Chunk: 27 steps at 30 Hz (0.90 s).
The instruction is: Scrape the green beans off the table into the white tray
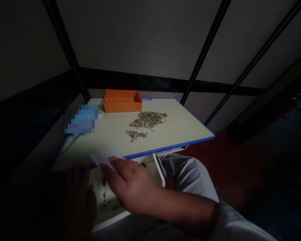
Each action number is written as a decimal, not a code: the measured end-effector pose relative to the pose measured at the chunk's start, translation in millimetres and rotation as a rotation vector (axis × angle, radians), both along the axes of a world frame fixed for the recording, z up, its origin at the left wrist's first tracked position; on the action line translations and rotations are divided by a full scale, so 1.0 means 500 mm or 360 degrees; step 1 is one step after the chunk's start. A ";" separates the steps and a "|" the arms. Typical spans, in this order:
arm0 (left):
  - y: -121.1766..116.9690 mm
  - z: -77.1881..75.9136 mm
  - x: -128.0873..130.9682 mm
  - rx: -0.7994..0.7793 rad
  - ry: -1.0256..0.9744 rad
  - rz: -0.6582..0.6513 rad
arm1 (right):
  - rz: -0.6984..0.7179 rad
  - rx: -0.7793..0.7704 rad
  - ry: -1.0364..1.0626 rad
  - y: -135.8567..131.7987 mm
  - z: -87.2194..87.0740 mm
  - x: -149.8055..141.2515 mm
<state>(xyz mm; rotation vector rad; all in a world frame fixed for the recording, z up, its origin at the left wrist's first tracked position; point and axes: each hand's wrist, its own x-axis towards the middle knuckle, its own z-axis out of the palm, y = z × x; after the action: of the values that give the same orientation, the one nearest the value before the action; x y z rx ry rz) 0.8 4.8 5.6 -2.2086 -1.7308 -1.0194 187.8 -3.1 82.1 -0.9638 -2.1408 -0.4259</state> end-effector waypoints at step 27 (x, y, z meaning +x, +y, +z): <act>-0.001 0.024 0.006 -0.0285 -0.0079 0.0112 | -0.0325 -0.0110 -0.0301 -0.002 0.000 0.043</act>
<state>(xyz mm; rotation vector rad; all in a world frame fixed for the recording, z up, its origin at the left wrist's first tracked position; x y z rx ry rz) 3.8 4.3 17.7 -2.2243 -1.9780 -0.9454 209.3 -3.9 81.9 -1.2306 -2.2458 -0.5649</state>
